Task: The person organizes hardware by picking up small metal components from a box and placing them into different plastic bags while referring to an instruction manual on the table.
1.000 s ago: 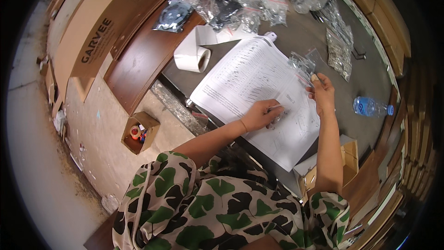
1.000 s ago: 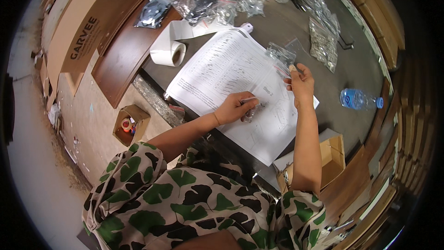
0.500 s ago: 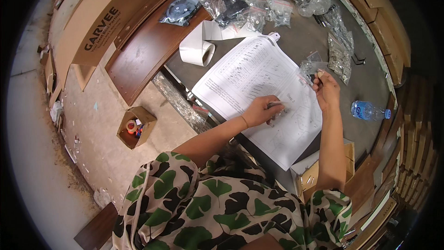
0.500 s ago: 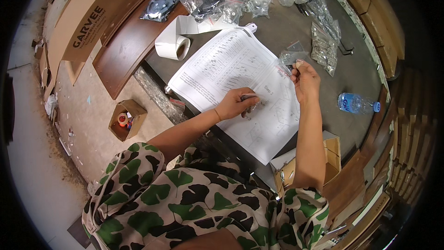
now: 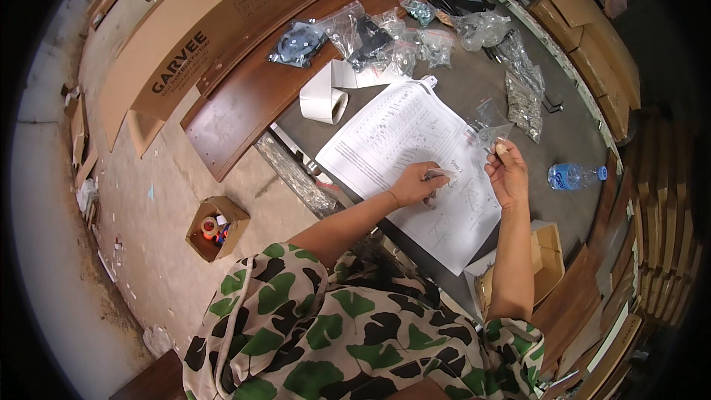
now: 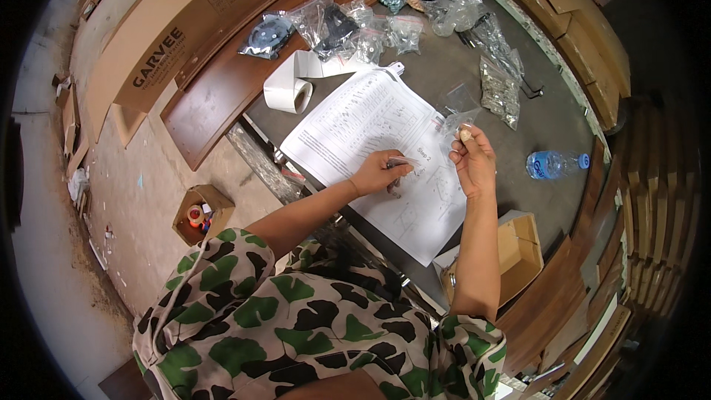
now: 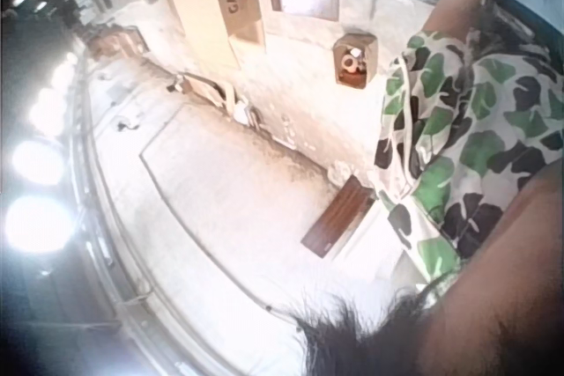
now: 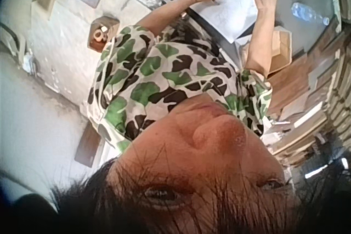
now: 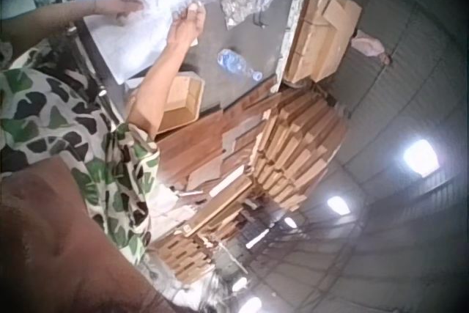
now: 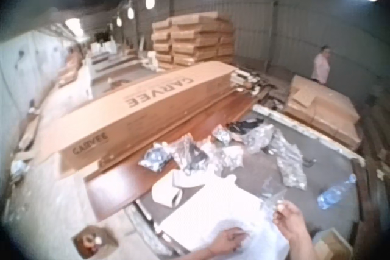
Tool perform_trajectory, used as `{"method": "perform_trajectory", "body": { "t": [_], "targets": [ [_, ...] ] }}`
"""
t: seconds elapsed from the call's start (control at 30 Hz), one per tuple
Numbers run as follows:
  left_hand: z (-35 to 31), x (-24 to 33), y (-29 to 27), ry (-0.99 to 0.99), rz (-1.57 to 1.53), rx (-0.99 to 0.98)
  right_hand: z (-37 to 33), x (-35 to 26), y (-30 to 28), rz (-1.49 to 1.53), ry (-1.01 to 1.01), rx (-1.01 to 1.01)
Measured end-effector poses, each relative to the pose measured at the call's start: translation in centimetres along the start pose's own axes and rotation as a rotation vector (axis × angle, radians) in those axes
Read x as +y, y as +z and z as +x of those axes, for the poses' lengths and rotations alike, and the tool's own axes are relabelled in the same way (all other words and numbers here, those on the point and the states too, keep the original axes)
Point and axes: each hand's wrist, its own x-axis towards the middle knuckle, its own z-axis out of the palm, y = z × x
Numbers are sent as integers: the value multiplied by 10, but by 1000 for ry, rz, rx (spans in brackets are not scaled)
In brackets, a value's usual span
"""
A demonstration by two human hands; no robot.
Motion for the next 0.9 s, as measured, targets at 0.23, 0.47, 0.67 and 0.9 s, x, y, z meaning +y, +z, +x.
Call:
{"method": "perform_trajectory", "body": {
  "t": [0.23,0.47,0.67,0.9],
  "targets": [
    [-26,7,1,-21,-183,-76,-23,25,-20,-493,32,302],
    [-42,30,-17,-178,-708,-184,-91,60,2,-591,122,261],
    [-51,65,-32,-202,-912,-397,-121,67,51,-443,96,245],
    [-74,40,-18,-167,-653,-305,-132,84,60,-642,-193,271]
  ]
}}
